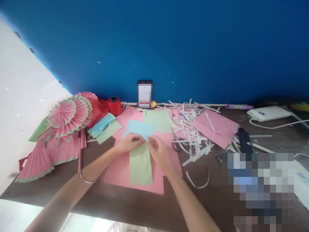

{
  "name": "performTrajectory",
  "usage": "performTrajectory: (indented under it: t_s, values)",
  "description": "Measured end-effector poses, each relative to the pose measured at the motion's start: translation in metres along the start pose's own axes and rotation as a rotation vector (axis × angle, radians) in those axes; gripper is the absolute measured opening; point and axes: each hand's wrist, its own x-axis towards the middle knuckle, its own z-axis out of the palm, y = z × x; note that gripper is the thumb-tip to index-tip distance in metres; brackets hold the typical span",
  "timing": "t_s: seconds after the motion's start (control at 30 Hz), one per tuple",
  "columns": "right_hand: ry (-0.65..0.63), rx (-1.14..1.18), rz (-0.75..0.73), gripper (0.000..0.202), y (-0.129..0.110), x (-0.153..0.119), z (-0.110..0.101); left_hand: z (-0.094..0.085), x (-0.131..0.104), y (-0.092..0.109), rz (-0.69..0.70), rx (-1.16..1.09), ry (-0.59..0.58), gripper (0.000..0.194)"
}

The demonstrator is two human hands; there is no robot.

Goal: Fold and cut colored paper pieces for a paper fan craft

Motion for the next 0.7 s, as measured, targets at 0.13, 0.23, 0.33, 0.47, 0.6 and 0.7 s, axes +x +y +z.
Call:
performTrajectory:
  t_s: [0.13, 0.23, 0.33, 0.47, 0.6, 0.7]
  values:
    - [-0.018, -0.088, -0.014, 0.026, 0.002, -0.002, -0.001, -0.002, -0.001, 0.001, 0.022, 0.044, -0.043, 0.023]
    - [0.004, -0.274, -0.105, 0.028, 0.003, -0.004, -0.002, -0.005, -0.001, -0.001, 0.077, 0.084, -0.023, 0.025]
    - [-0.039, -0.495, -0.317, 0.035, 0.013, -0.002, 0.002, -0.006, 0.002, -0.008, 0.13, 0.213, 0.049, 0.025]
    - [-0.117, -0.671, -0.494, 0.041, 0.033, 0.005, 0.013, -0.004, 0.004, -0.019, 0.117, 0.498, 0.127, 0.024]
    - [-0.088, -0.759, -0.456, 0.04, 0.043, 0.009, 0.019, -0.002, -0.002, -0.017, 0.167, 0.766, 0.246, 0.02]
    - [-0.092, -0.789, -0.427, 0.041, 0.045, 0.009, 0.02, 0.002, -0.011, -0.01, 0.238, 0.871, 0.235, 0.02]
